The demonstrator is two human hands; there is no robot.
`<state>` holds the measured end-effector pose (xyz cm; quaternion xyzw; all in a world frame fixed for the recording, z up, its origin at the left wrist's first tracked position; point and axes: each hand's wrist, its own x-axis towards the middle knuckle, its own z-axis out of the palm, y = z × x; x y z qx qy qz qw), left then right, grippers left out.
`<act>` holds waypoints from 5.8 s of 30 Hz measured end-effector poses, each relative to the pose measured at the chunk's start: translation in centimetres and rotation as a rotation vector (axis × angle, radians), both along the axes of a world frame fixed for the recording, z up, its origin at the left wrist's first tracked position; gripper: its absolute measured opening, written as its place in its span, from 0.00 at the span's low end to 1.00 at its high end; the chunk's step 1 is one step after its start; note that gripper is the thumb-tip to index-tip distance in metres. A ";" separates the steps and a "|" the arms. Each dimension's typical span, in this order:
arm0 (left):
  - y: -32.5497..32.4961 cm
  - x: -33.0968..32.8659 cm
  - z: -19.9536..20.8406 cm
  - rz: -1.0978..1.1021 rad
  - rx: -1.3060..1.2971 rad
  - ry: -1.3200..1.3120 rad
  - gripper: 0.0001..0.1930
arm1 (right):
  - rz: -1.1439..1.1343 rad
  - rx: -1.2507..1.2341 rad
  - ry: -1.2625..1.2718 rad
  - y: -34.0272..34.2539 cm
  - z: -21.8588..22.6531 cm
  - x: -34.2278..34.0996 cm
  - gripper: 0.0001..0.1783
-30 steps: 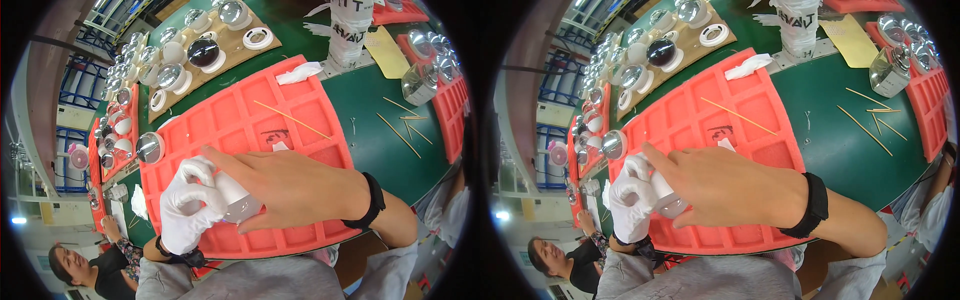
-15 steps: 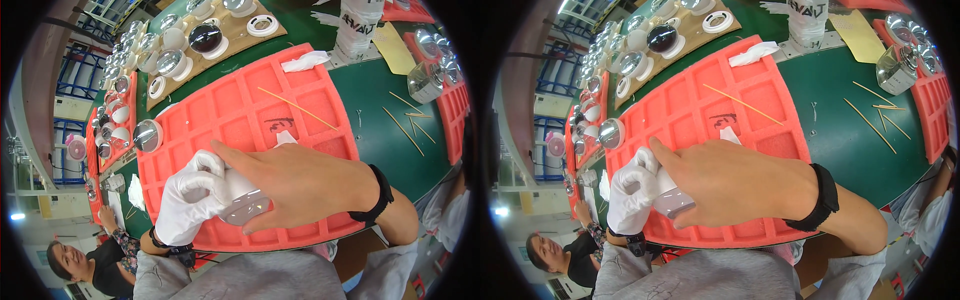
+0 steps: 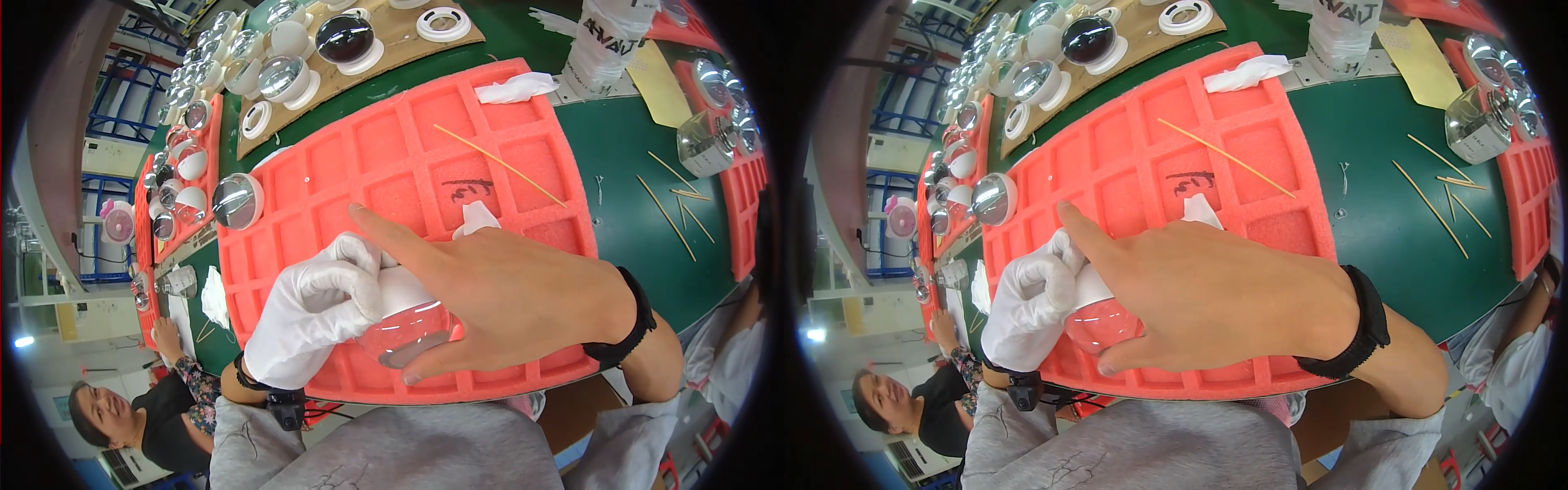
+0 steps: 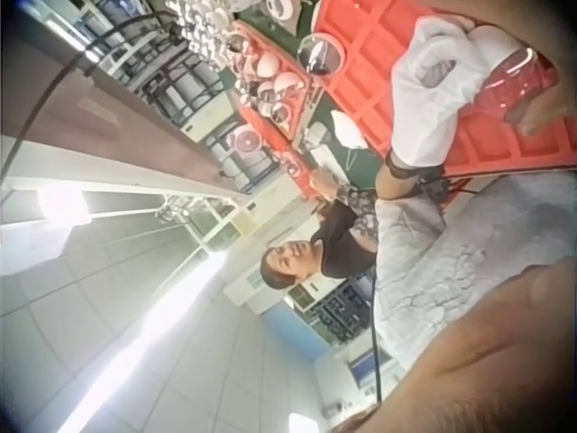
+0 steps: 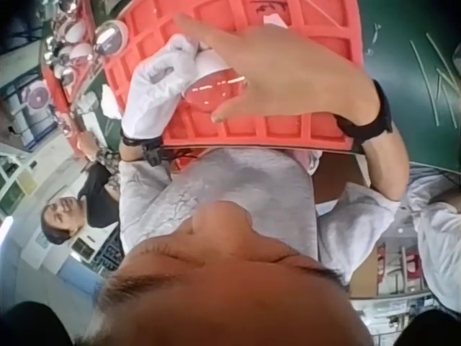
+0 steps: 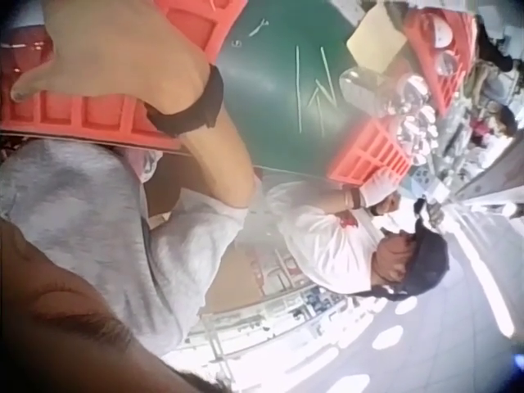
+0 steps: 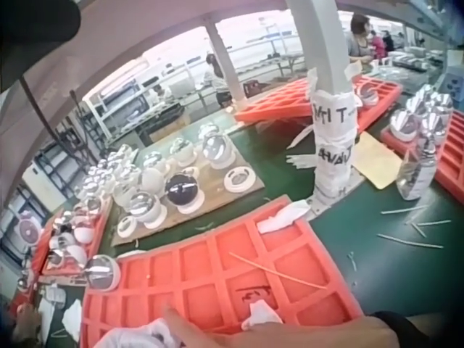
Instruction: The person cleans a camera dome with a cloth and a toothpick, applies a substance to the edge with a stick, and then fits the dome into a housing. After assembling the components, the person places the finished unit into a red tray.
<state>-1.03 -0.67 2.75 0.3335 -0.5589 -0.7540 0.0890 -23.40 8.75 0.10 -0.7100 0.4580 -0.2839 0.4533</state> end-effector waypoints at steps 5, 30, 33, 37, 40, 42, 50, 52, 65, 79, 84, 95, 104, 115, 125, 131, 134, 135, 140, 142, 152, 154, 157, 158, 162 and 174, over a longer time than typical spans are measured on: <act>0.2 0.0 -0.3 0.014 0.057 0.054 0.06 | 0.048 0.064 0.013 -0.1 0.4 -0.2 0.65; 0.2 -0.5 -1.0 0.014 -0.252 0.049 0.12 | 0.044 0.020 0.189 0.6 0.0 -0.3 0.47; -0.3 0.0 -1.4 -0.042 -0.284 0.152 0.05 | 0.006 -0.030 0.181 0.9 -0.2 -0.2 0.43; 0.1 0.2 -1.2 0.026 -0.247 0.150 0.05 | -0.211 -0.217 0.123 0.4 -0.4 -0.9 0.31; 0.0 -0.3 -0.6 0.059 -0.144 0.097 0.05 | -0.496 -0.424 0.433 -0.2 -0.7 -3.2 0.17; 0.1 -0.4 -0.4 0.058 -0.154 0.089 0.04 | -0.629 -0.303 0.560 -0.1 -1.1 -4.0 0.11; -0.9 0.5 -2.5 -0.091 -0.785 0.249 0.05 | -0.651 0.147 0.503 -0.1 0.5 -4.7 0.09; -0.9 0.2 -2.5 -0.083 -0.933 0.227 0.06 | -0.682 0.121 0.310 0.1 -0.7 -4.9 0.10; -2.0 -1.4 -4.3 -0.058 -0.261 0.292 0.03 | -0.521 -0.491 -0.471 3.4 2.2 -0.4 0.07; -2.0 -0.5 -5.3 -0.054 0.050 0.332 0.07 | -0.199 -0.786 0.284 3.5 1.5 3.6 0.11; -2.2 -0.7 -4.7 -0.063 0.149 0.197 0.03 | -0.269 -0.772 0.456 3.4 1.0 3.8 0.08; -2.4 -0.7 -3.8 -0.055 0.294 0.192 0.03 | -0.176 -0.747 0.608 2.9 1.9 4.2 0.07; -1.5 -1.0 -4.8 0.022 0.137 0.228 0.03 | -0.244 -0.790 0.500 2.6 1.0 4.0 0.08; -1.0 -1.0 -3.1 0.103 0.296 0.176 0.04 | -0.184 -0.865 0.650 1.9 1.5 4.1 0.10; -1.7 -0.6 -3.3 0.042 0.374 0.154 0.06 | -0.216 -0.889 0.625 1.8 0.8 4.2 0.11; -1.8 -0.6 -2.7 -0.008 0.331 0.141 0.07 | -0.274 -0.862 0.551 2.1 0.5 4.0 0.13; -1.7 -0.8 -3.2 0.026 0.271 0.223 0.07 | -0.273 -0.796 0.518 1.9 0.6 4.2 0.11; -1.6 -0.6 -3.3 0.030 0.275 0.219 0.07 | -0.274 -0.764 0.505 1.9 0.6 4.2 0.11; -1.8 -0.6 -2.9 0.006 0.250 0.145 0.08 | -0.259 -0.735 0.513 1.6 1.1 4.0 0.11; -1.5 -0.7 -3.5 0.039 0.222 0.206 0.09 | -0.263 -0.739 0.503 1.6 1.0 4.0 0.12; -1.7 -0.5 -2.7 0.008 0.231 0.150 0.09 | -0.252 -0.780 0.516 1.6 0.7 3.8 0.15; -1.5 -0.6 -3.0 0.013 0.212 0.163 0.09 | -0.250 -0.775 0.525 1.8 0.8 3.9 0.15; -1.2 -0.8 -3.8 0.031 0.179 0.187 0.09 | -0.272 -0.761 0.501 2.0 0.6 3.9 0.14; -1.3 -0.9 -3.8 0.041 0.164 0.198 0.09 | -0.293 -0.743 0.473 2.1 0.5 4.0 0.14; -1.2 -0.6 -3.6 0.028 0.178 0.195 0.09 | -0.321 -0.723 0.376 2.3 0.1 3.7 0.11; -1.7 -0.2 -2.9 -0.008 0.306 0.188 0.09 | -0.290 -0.720 0.381 1.4 0.4 3.8 0.09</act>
